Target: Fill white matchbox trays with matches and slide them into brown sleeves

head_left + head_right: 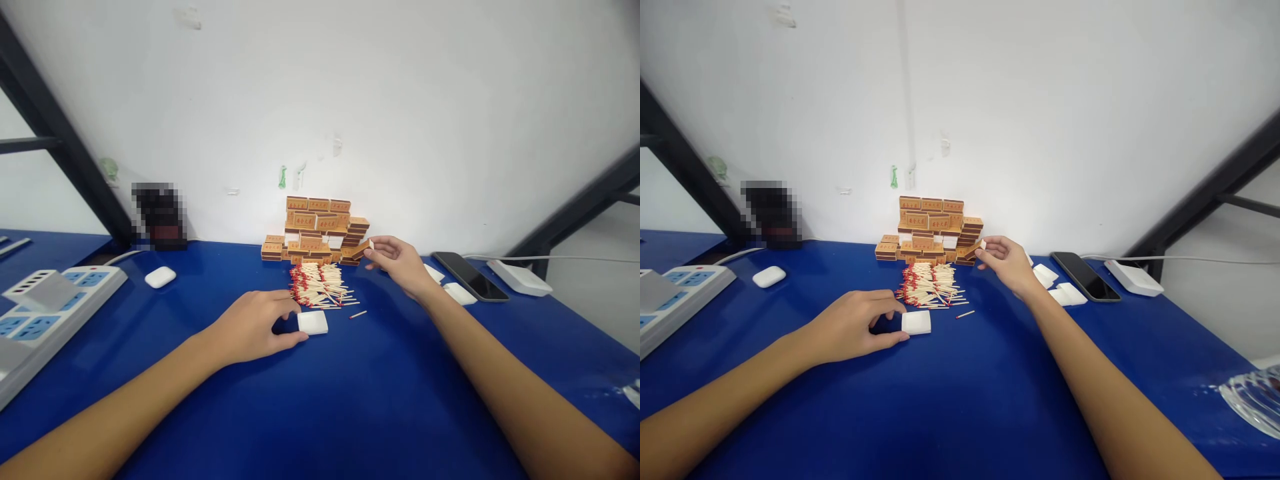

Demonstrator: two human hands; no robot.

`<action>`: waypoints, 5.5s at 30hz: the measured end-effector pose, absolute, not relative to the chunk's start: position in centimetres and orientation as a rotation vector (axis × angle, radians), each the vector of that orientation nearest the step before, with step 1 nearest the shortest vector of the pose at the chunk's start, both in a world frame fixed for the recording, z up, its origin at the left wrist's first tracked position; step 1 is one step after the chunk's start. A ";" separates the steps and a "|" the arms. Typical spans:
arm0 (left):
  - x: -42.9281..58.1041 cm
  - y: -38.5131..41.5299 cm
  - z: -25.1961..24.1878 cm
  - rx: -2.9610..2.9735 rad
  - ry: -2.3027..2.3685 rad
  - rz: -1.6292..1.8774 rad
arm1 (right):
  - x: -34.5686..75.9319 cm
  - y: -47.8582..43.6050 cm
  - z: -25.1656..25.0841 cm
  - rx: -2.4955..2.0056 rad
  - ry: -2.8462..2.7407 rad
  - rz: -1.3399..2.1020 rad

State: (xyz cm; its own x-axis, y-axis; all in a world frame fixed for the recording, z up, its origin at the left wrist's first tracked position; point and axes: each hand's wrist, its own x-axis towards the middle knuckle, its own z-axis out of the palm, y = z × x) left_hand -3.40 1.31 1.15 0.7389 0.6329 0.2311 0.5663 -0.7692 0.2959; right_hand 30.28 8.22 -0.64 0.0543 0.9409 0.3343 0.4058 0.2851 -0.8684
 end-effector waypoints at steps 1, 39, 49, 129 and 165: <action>-3.4 1.3 1.2 2.732 0.954 0.474 | 30.2 8.4 -1.0 -1.286 -1.515 0.677; -3.1 1.2 0.8 2.678 0.958 0.474 | 28.4 3.8 1.1 -1.474 -2.311 0.711; -3.1 1.1 1.0 2.688 0.955 0.458 | 28.0 2.9 1.2 -1.628 -2.368 0.777; -2.9 0.8 0.5 2.681 0.916 0.478 | 23.7 1.1 -0.1 -1.295 -2.360 0.318; -2.8 0.9 0.5 2.689 0.935 0.472 | 23.6 0.6 1.1 -1.553 -2.540 0.150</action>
